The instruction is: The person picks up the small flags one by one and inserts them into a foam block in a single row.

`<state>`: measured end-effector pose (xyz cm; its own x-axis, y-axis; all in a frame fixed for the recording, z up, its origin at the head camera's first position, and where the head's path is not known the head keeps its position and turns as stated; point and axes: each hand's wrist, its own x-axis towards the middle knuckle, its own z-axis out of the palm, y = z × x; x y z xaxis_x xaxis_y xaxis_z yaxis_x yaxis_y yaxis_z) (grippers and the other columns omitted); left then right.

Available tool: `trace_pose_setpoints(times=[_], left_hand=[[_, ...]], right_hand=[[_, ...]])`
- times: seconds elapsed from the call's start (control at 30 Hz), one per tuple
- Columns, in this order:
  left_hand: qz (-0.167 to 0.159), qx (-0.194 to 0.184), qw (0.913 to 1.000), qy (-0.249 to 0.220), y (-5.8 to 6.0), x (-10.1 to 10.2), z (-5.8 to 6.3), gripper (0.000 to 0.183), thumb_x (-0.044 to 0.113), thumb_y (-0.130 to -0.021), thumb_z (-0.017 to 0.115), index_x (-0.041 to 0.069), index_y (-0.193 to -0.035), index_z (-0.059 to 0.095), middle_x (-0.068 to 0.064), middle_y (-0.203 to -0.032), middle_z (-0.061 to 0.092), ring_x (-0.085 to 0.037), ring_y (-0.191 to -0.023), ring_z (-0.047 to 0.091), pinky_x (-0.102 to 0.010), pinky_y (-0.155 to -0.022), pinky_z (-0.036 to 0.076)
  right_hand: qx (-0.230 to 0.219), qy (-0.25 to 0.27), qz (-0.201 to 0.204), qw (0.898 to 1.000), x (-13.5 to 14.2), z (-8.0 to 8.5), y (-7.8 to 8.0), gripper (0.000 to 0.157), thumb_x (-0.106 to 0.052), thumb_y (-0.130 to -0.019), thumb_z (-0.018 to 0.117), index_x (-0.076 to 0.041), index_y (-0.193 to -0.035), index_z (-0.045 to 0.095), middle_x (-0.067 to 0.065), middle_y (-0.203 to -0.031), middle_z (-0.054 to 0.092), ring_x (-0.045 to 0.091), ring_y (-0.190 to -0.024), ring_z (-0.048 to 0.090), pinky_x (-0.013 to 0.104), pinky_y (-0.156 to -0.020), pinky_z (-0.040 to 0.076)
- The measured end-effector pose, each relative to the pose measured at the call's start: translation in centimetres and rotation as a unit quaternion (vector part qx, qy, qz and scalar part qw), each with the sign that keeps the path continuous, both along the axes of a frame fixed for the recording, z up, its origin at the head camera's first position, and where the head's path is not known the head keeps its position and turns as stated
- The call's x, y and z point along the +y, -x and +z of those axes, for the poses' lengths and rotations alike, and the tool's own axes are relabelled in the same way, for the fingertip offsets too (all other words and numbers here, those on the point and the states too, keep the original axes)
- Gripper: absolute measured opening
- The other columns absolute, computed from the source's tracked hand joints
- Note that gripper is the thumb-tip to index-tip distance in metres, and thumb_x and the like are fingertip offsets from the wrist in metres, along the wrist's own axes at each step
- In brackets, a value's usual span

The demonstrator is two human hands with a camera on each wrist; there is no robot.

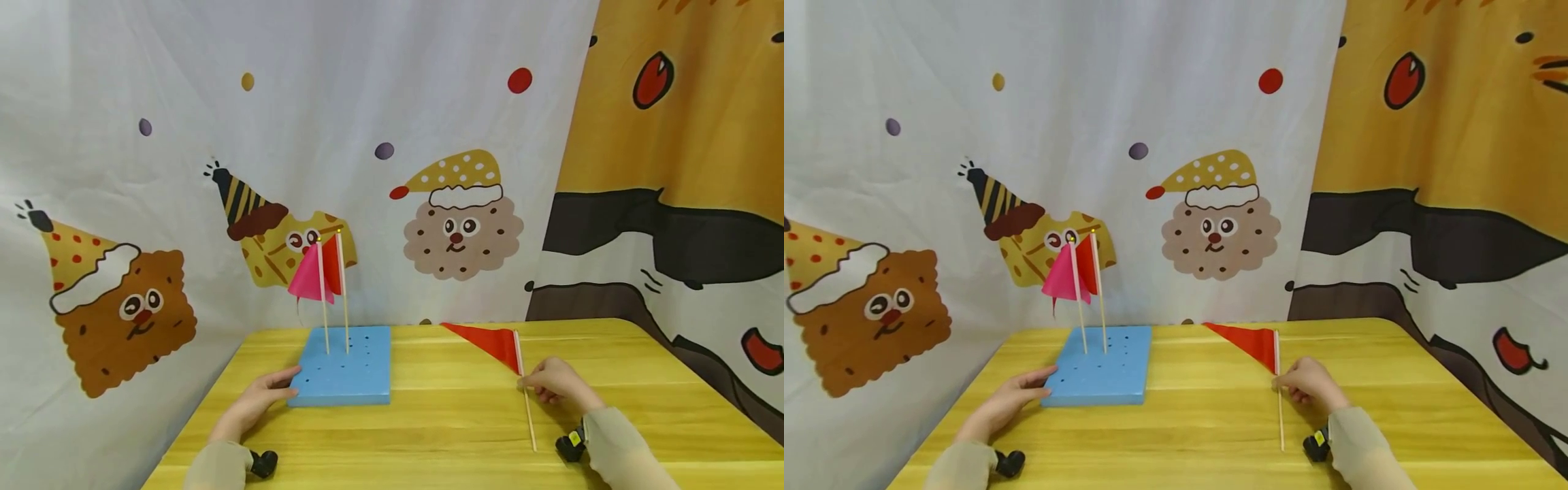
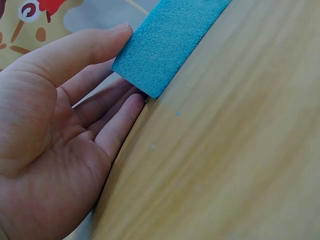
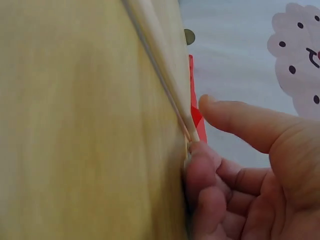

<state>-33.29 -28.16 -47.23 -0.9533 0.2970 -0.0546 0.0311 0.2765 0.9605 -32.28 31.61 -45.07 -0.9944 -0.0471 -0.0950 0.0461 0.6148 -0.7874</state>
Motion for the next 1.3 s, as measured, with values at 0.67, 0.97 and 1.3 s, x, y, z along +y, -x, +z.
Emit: trace_pose_setpoints(times=[0.67,0.97,1.3], left_hand=[[0.010,0.002,0.9999,0.011,0.0,0.0,-0.5,0.065,0.023,-0.093,0.067,0.002,-0.147,0.040,-0.024,-0.153,0.028,-0.044,-0.139,0.025,-0.056,-0.110,0.026],[0.014,0.005,0.9998,0.011,0.1,0.2,-0.3,0.065,0.023,-0.092,0.069,0.002,-0.147,0.041,-0.024,-0.152,0.030,-0.043,-0.139,0.026,-0.056,-0.110,0.026],[0.007,0.003,1.0000,-0.003,0.0,0.1,-0.3,0.064,0.020,-0.093,0.067,0.001,-0.147,0.040,-0.025,-0.152,0.030,-0.044,-0.139,0.025,-0.058,-0.110,0.024]], right_hand=[[0.025,-0.033,-0.043,0.998,-1.3,0.0,-0.1,0.034,-0.008,-0.072,0.072,-0.010,-0.050,0.046,-0.001,-0.045,0.041,0.012,-0.038,0.039,0.023,-0.037,0.035],[0.002,0.056,-0.062,0.997,-0.8,-0.4,0.2,0.013,-0.007,-0.080,0.067,0.002,-0.074,0.060,0.007,-0.058,0.056,0.015,-0.043,0.054,0.029,-0.043,0.051],[-0.051,0.157,-0.008,0.986,0.7,-1.1,0.7,0.030,-0.014,-0.091,0.063,0.011,-0.107,0.060,0.002,-0.068,0.061,0.008,-0.052,0.054,0.022,-0.051,0.051]])
